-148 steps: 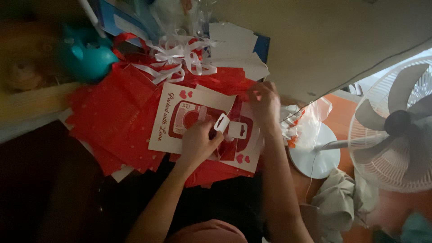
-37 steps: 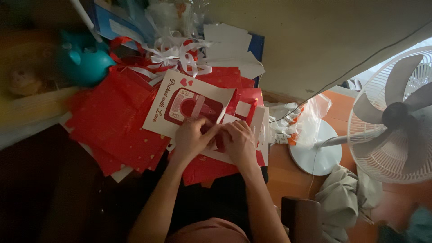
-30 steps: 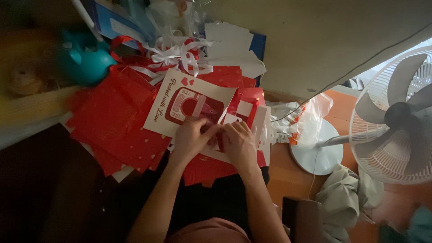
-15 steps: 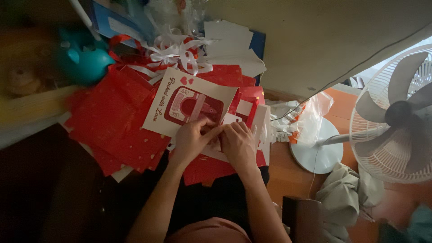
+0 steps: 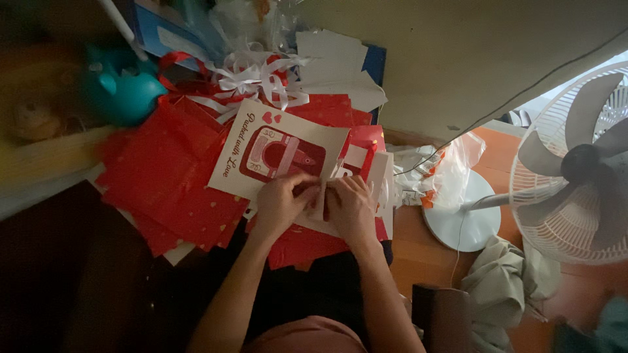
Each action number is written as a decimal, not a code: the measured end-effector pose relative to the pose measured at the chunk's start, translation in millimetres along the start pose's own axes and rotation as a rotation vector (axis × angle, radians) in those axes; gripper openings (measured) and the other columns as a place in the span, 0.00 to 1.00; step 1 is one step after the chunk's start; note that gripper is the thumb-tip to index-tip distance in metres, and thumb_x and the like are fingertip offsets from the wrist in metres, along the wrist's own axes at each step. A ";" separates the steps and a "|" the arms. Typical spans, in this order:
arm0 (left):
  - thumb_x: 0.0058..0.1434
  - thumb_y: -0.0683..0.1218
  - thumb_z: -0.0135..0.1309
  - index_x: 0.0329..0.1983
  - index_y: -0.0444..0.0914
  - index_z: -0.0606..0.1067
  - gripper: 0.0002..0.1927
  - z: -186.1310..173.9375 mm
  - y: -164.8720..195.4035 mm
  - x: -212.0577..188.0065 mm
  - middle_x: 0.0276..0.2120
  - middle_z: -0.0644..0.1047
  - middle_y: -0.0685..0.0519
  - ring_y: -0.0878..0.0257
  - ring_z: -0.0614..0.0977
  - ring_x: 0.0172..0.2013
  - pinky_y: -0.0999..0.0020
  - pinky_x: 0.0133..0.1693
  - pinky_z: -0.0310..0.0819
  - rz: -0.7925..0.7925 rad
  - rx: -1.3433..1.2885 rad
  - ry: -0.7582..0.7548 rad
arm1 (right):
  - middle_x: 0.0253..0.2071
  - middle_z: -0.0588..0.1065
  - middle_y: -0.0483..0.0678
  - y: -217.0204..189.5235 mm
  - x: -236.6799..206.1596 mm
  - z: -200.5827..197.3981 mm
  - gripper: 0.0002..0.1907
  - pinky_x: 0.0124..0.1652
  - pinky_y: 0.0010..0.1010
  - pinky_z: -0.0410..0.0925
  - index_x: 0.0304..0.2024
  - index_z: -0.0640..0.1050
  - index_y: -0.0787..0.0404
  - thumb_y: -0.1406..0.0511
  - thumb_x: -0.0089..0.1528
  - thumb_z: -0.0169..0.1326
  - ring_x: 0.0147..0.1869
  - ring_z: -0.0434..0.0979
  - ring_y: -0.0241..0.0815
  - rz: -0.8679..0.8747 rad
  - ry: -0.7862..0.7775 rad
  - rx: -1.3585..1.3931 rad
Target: The person ties white and red ribbons on Valentine's Day gift bags. They thread the ribbons through the bag handles, pull them tight, and tie knots to secure the bows. The person handles multiple red gift bags and ribbons throughout the clip.
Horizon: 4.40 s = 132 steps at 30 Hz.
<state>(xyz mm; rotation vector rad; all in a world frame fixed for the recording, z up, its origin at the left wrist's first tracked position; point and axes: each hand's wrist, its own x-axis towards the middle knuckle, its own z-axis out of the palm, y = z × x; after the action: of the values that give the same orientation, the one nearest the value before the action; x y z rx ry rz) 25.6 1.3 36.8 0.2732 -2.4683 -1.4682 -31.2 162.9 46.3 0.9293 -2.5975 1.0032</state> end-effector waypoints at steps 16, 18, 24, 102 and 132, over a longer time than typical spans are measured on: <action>0.65 0.61 0.57 0.40 0.40 0.81 0.20 6.4 -8.3 4.0 0.32 0.82 0.54 0.65 0.81 0.29 0.65 0.30 0.75 0.079 0.037 0.116 | 0.37 0.79 0.49 4.7 4.4 -0.7 0.07 0.48 0.41 0.69 0.37 0.82 0.61 0.67 0.57 0.58 0.47 0.76 0.52 0.168 -0.095 0.057; 0.63 0.61 0.59 0.38 0.40 0.81 0.20 8.5 -6.3 5.1 0.30 0.82 0.53 0.63 0.80 0.27 0.64 0.30 0.73 0.072 0.158 0.100 | 0.37 0.79 0.49 5.6 3.8 0.0 0.07 0.48 0.41 0.69 0.37 0.81 0.62 0.67 0.56 0.59 0.47 0.76 0.52 0.183 -0.101 0.051; 0.72 0.59 0.51 0.42 0.41 0.76 0.17 11.1 -12.1 6.5 0.31 0.80 0.55 0.65 0.80 0.28 0.68 0.30 0.72 -0.063 -0.210 0.241 | 0.38 0.79 0.47 10.5 4.0 -1.0 0.06 0.49 0.40 0.69 0.39 0.81 0.60 0.67 0.59 0.57 0.48 0.77 0.50 0.188 -0.166 0.084; 0.69 0.60 0.54 0.44 0.38 0.77 0.20 -35.5 -11.3 6.5 0.28 0.75 0.62 0.71 0.74 0.30 0.72 0.36 0.68 -0.235 -0.603 0.303 | 0.31 0.69 0.52 19.2 6.9 12.4 0.13 0.39 0.42 0.62 0.30 0.71 0.68 0.65 0.64 0.57 0.39 0.69 0.52 0.176 0.086 0.159; 0.66 0.51 0.59 0.41 0.39 0.82 0.11 -2.8 2.7 27.3 0.36 0.85 0.53 0.64 0.86 0.34 0.68 0.35 0.79 0.162 -0.091 0.146 | 0.35 0.71 0.52 23.8 3.5 4.6 0.10 0.38 0.39 0.64 0.34 0.73 0.67 0.66 0.63 0.57 0.41 0.70 0.51 0.208 0.044 0.256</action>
<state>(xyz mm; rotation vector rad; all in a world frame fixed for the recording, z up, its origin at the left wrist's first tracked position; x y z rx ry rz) 0.5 -7.6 43.7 0.1530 -2.2462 -1.4342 -48.6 171.7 31.5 0.6878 -2.6109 1.4191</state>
